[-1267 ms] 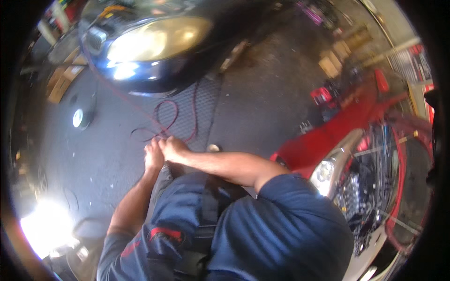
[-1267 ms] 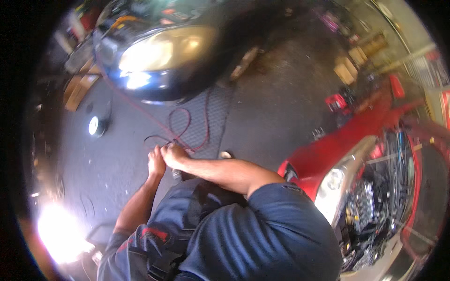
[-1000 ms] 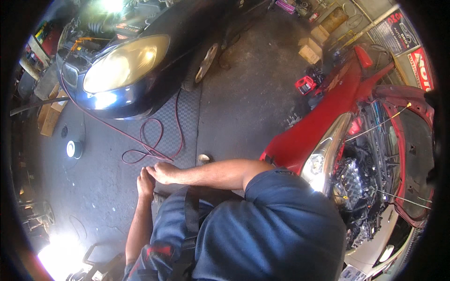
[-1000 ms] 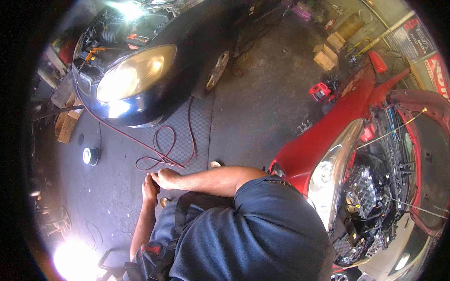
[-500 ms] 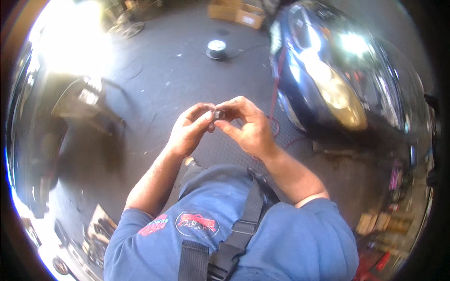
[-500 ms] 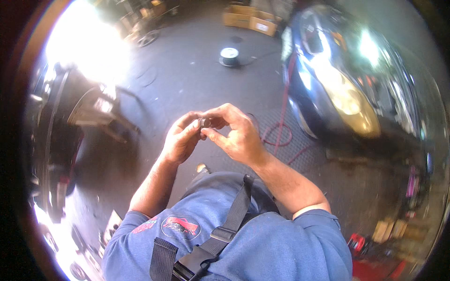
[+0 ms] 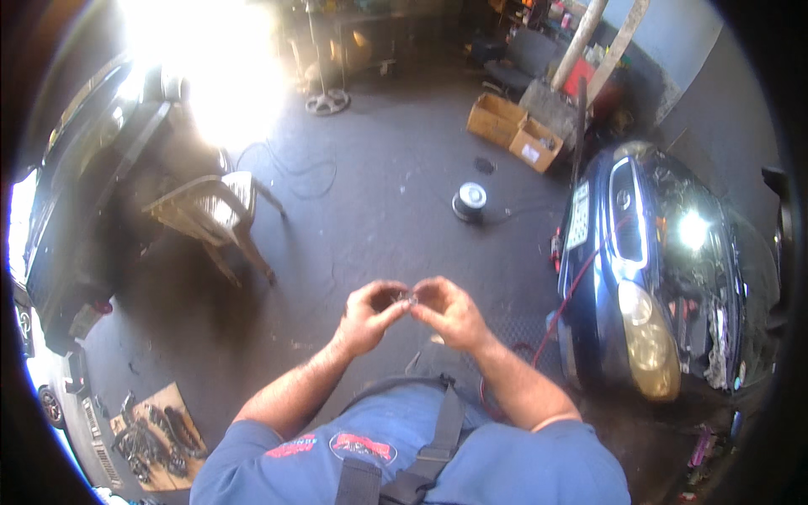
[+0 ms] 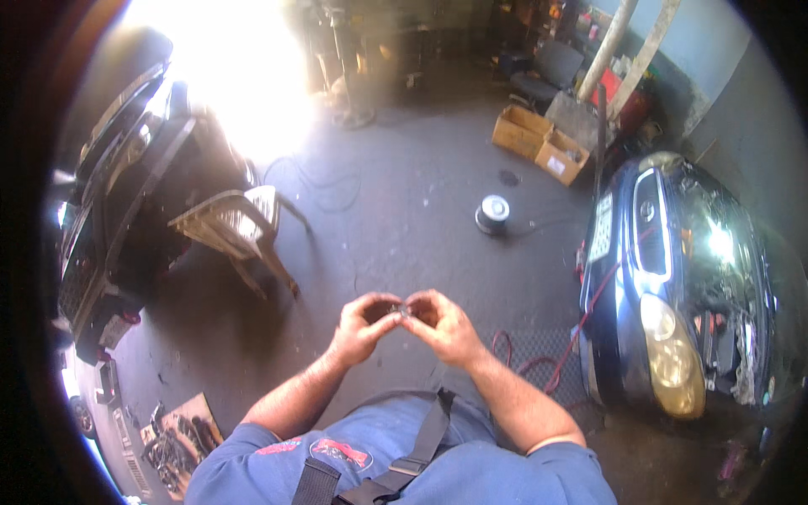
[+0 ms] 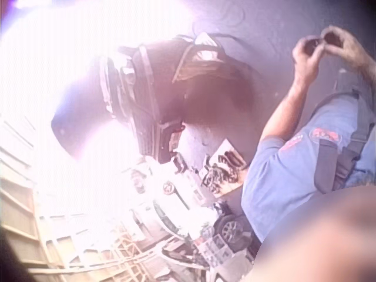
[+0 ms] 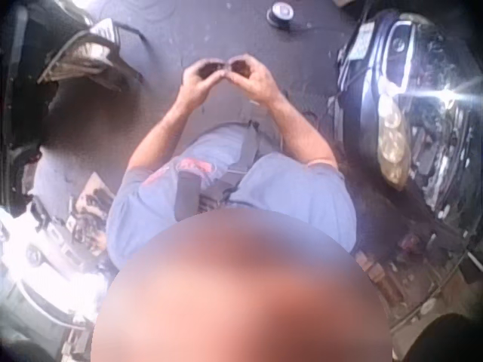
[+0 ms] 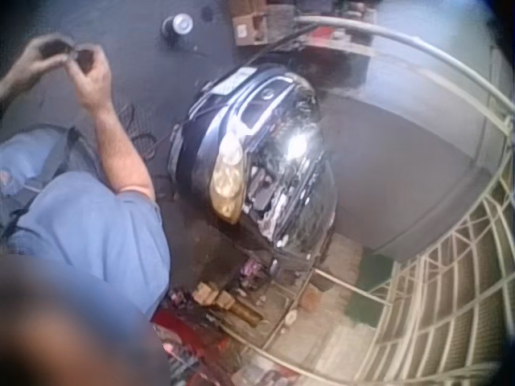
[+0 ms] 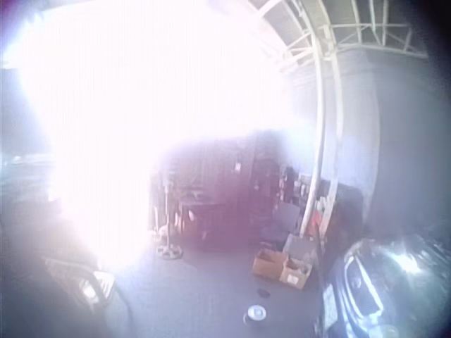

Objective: The person works on a car engine with the hood open, handling small parts and tools. They retrieve a box from a shelf, open a cabinet to get a tube of grease, and apply it to a bolt before placing it in a parts box. The person moves between the engine bay and a workbench area while another person works nearby.

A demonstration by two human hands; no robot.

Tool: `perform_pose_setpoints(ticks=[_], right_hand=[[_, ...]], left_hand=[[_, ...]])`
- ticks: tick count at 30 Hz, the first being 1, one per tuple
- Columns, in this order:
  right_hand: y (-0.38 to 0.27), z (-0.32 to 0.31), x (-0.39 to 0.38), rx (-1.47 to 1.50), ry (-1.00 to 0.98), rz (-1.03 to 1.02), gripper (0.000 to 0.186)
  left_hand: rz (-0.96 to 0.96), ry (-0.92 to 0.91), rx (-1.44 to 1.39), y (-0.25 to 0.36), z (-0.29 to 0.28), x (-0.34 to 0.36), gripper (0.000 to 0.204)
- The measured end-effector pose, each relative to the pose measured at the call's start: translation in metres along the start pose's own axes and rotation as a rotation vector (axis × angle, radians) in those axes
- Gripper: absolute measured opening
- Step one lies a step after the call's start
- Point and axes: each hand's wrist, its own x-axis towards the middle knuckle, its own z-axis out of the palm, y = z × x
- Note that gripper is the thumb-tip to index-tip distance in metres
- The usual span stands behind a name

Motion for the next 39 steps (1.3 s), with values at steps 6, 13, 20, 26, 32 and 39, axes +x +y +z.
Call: perform_pose_setpoints(ticks=[6,13,20,26,32,39], right_hand=[[0.084,-0.104,0.111,0.163,0.182,0.285,0.021],[0.094,-0.229,0.300,0.191,0.137,0.575,0.022],[0.050,-0.291,0.544,-0.023,-0.090,0.515,0.022],[0.094,-0.342,0.755,-0.136,-0.119,0.463,0.024],[0.187,-0.532,0.879,-0.974,0.160,0.633,0.048],[0.258,-0.731,0.831,-0.521,0.763,1.374,0.034]], left_hand=[[-0.210,-0.108,0.241,-0.159,-0.077,0.151,0.044],[-1.371,0.032,0.940,-0.340,-0.277,0.129,0.050],[-1.282,0.793,0.181,-0.372,-0.286,0.182,0.038],[-1.235,0.213,0.722,-0.396,-0.317,0.403,0.041],[-1.284,0.202,0.795,-0.400,-0.480,0.754,0.052],[-0.401,0.321,0.662,-0.220,-0.537,1.221,0.038]])
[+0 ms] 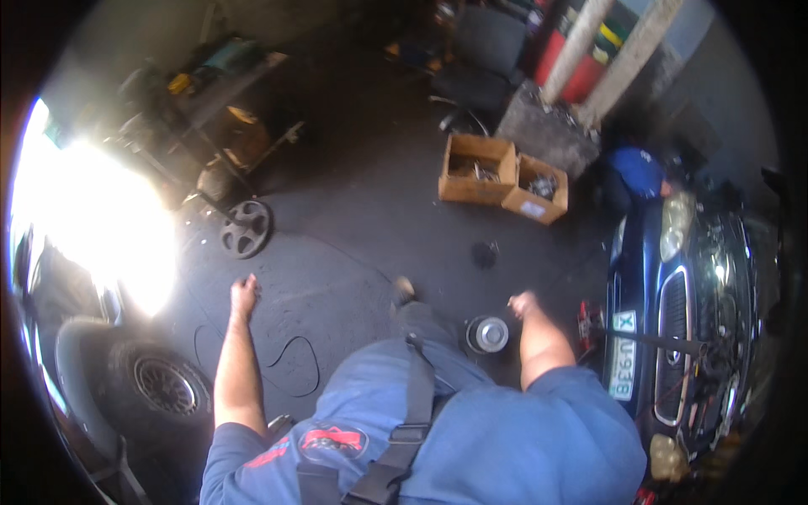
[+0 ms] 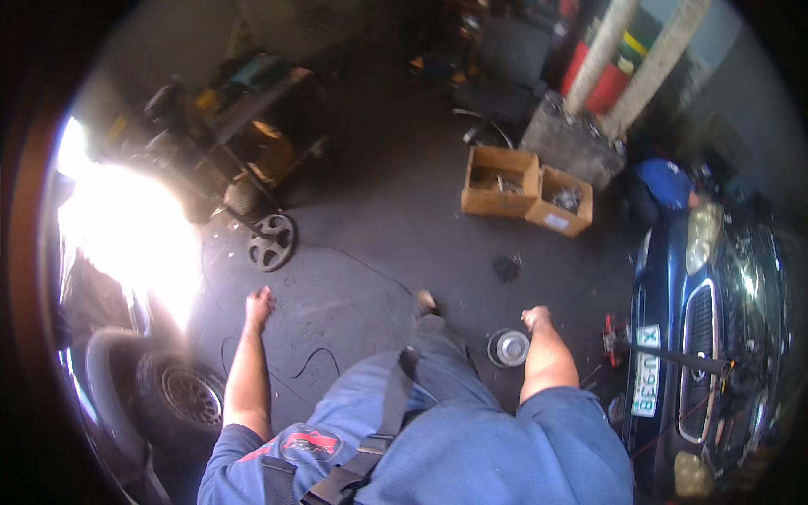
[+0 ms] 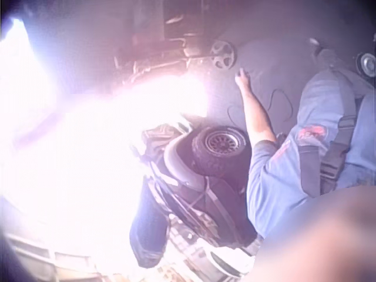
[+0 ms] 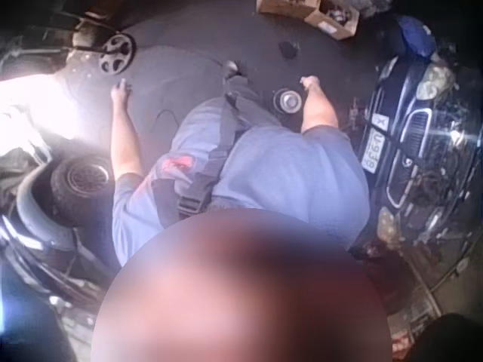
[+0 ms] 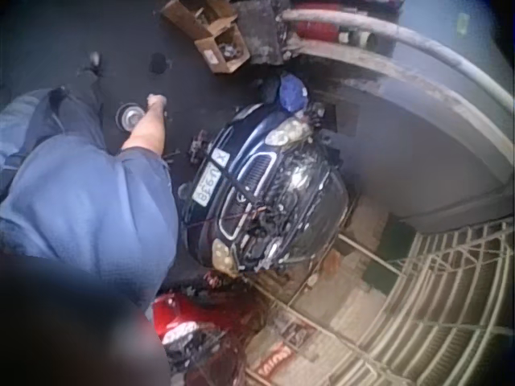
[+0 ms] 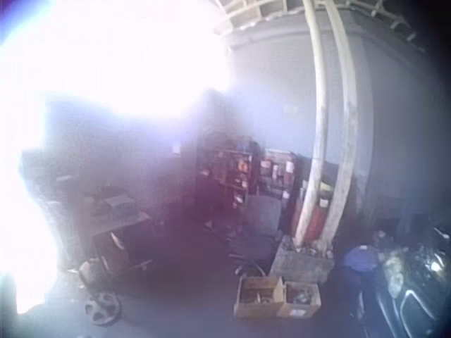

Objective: The person works on a car engine with the hood open, handling small parts and tools. They retrieve a box from a shelf, open a cabinet to get a tube of grease, and apply it to a bolt before placing it in a parts box. The person moves between the engine bay and a workbench area while another person works nearby.

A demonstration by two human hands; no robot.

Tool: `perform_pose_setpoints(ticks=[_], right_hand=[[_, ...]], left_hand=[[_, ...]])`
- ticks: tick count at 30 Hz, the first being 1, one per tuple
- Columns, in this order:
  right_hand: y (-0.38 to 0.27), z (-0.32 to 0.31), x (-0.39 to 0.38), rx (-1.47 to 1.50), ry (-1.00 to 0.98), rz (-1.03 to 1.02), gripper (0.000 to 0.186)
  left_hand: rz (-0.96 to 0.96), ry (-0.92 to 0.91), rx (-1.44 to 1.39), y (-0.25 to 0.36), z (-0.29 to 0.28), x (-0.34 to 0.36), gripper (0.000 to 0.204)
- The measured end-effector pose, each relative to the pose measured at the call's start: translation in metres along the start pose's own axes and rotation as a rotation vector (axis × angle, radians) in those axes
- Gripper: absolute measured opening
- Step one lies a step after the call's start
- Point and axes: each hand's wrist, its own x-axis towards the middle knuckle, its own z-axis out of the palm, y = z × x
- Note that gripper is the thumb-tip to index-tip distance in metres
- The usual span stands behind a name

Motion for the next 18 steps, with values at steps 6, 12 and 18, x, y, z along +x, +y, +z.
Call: perform_pose_setpoints(ticks=[6,12,18], right_hand=[[-0.101,0.024,0.064,-0.204,-0.067,-0.087,0.043],[-0.304,0.008,0.090,-0.232,-0.143,-0.211,0.050],[-0.492,-0.069,0.135,-0.179,0.022,-0.503,0.046]], left_hand=[[0.113,-0.145,-0.147,0.099,0.063,0.109,0.039],[-0.486,-0.443,0.196,-0.054,0.101,0.145,0.038],[-0.702,-0.600,0.181,-0.100,0.102,0.215,0.041]])
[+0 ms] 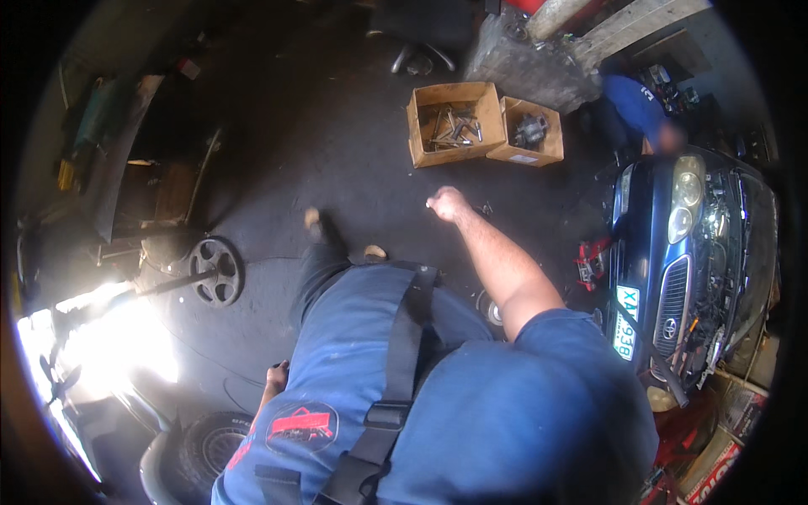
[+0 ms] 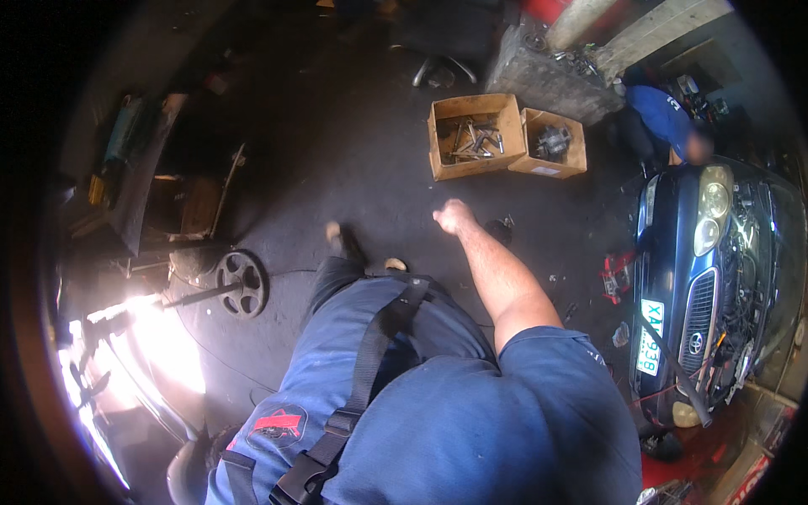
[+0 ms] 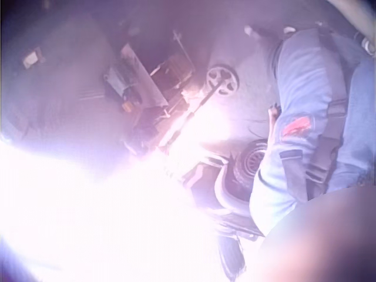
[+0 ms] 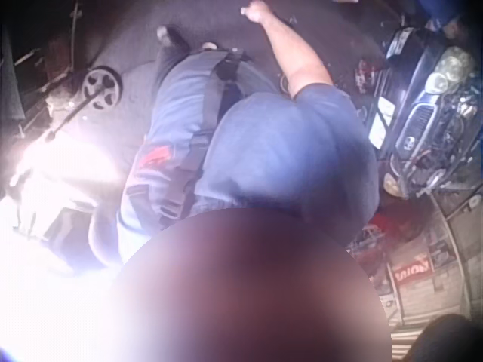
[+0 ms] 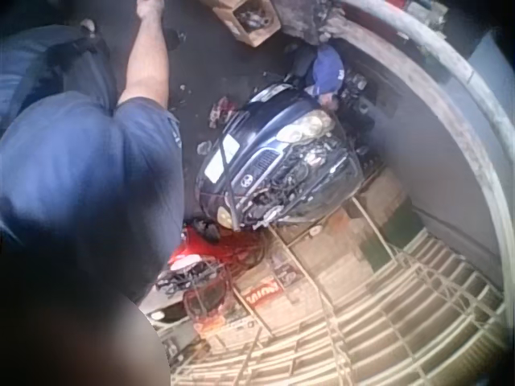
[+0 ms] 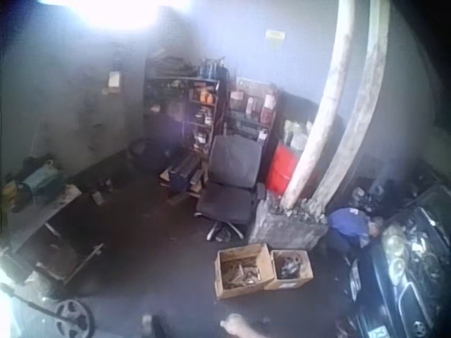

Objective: The person works on a car engine with the hood open, handling small parts and tools. They retrieve a box from a shelf, open a cabinet to get a tube of grease, and apply it to a bolt before placing it in a parts box. The person moves between the engine bay and a workbench area while another person works nearby.

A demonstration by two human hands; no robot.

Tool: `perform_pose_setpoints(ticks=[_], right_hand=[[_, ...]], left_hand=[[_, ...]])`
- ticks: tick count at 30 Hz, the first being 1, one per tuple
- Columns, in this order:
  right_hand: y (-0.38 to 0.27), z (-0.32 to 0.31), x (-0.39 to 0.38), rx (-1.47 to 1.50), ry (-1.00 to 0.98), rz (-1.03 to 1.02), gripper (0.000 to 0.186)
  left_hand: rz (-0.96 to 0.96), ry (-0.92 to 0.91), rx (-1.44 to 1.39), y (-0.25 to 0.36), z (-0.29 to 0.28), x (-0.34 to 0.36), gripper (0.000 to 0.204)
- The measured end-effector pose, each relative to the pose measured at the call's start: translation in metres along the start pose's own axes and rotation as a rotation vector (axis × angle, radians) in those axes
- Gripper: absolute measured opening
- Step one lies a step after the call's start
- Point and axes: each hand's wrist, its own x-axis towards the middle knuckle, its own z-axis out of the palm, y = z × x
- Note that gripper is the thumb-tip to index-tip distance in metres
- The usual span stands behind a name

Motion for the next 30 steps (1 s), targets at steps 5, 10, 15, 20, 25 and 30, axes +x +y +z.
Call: perform_pose_setpoints(ticks=[5,10,15,20,25,30], right_hand=[[-0.059,-0.034,0.066,0.203,0.097,0.109,0.041],[-0.054,-0.056,0.083,0.208,0.121,0.336,0.037],[-0.010,-0.062,0.070,0.518,0.176,0.643,0.040],[0.057,-0.026,0.036,0.457,0.290,0.737,0.050],[0.146,0.002,-0.006,0.475,0.208,0.829,0.041],[0.215,-0.002,-0.041,0.531,0.150,0.945,0.047]], left_hand=[[0.268,-0.123,0.263,0.194,-0.043,0.089,0.023],[0.422,-0.020,0.033,0.494,-0.052,0.130,0.033],[0.646,-0.047,0.374,0.726,-0.014,0.109,0.036],[0.636,-0.037,0.535,0.804,0.053,0.117,0.040],[0.611,-0.087,0.699,0.799,0.134,0.104,0.040],[0.689,-0.151,0.750,0.811,0.239,0.059,0.038]])
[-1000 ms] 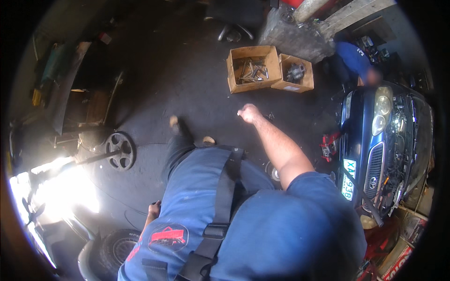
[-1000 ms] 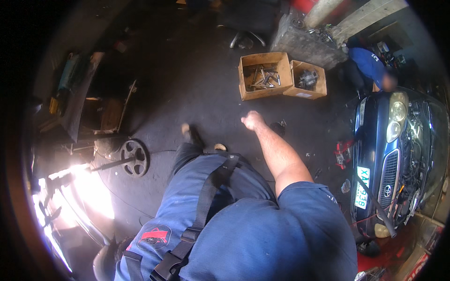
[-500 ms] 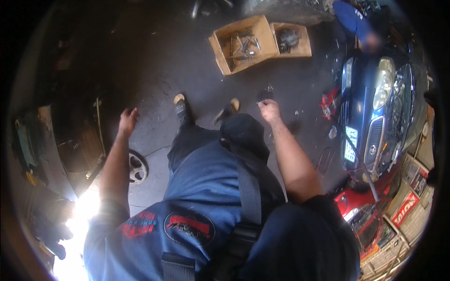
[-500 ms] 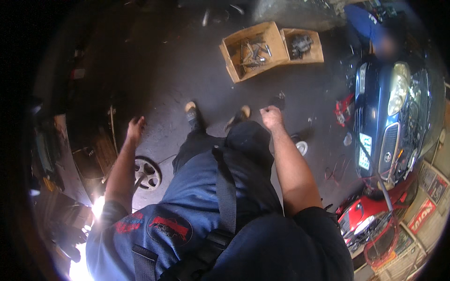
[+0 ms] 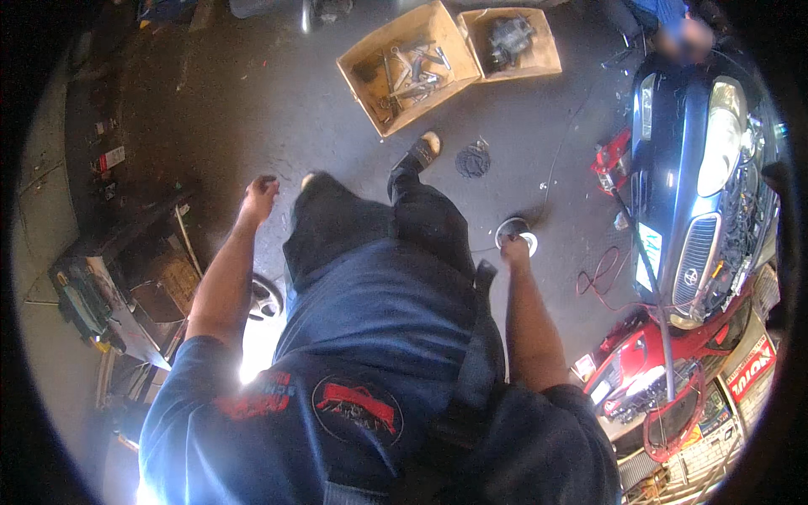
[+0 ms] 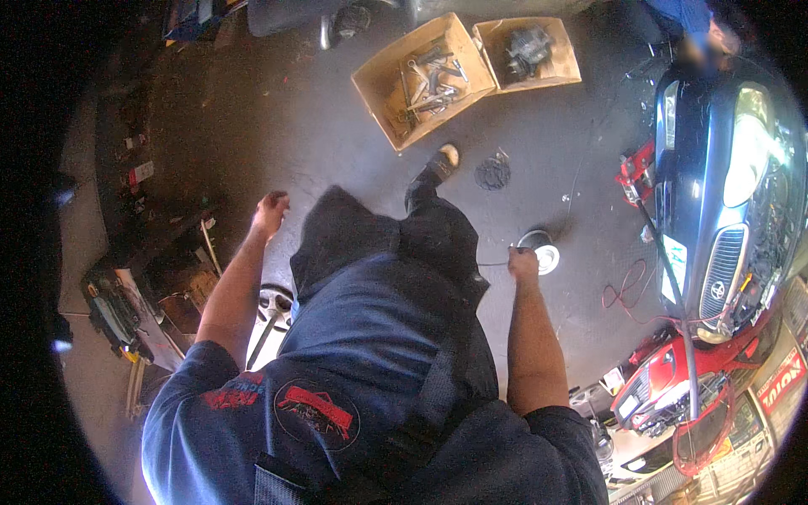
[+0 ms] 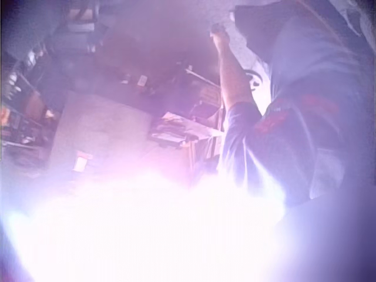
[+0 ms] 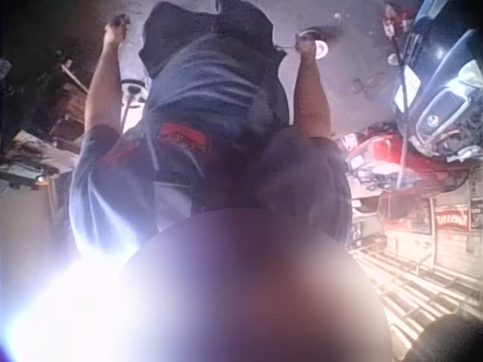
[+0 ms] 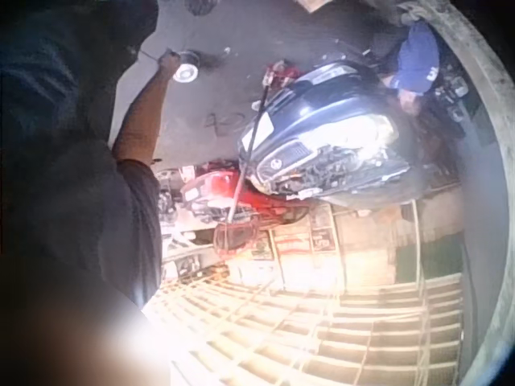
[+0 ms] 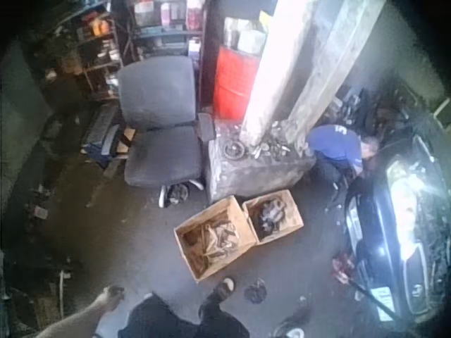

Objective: The person works on a car engine with the hood open, handling small parts and tools. They retrieve a box from a shelf, open a cabinet to get a tube of grease, and apply it to a bolt before placing it in a parts box. The person moves between the engine bay and a workbench area while another person works nearby.

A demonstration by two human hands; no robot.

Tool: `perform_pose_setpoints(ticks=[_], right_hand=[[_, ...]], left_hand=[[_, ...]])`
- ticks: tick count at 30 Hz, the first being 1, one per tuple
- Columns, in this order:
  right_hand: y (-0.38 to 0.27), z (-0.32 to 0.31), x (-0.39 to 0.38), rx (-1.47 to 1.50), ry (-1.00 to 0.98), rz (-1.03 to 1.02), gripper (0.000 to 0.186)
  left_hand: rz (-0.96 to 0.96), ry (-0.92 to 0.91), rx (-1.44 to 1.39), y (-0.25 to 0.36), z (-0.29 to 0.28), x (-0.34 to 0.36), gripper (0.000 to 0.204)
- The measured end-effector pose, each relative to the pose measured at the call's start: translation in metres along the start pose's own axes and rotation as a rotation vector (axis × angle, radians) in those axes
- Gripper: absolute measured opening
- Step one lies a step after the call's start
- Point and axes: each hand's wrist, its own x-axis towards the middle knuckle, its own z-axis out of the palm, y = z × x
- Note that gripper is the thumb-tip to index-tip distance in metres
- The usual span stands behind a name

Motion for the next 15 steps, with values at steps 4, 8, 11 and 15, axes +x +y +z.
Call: perform_pose_setpoints(ticks=[4,8,11,15], right_hand=[[0.021,-0.022,0.006,0.025,0.037,0.087,0.048],[0.031,-0.017,0.017,0.044,0.030,0.065,0.044],[0.026,0.004,0.015,-0.033,0.021,-0.022,0.043],[0.007,0.037,-0.058,-0.279,-0.141,0.229,0.040]], left_hand=[[0.096,-0.013,0.019,0.084,0.027,0.009,0.041],[0.179,-0.068,0.044,0.143,0.029,0.033,0.041],[0.160,-0.119,0.083,0.151,0.015,0.072,0.043],[0.191,-0.077,0.100,0.136,-0.006,0.140,0.042]])
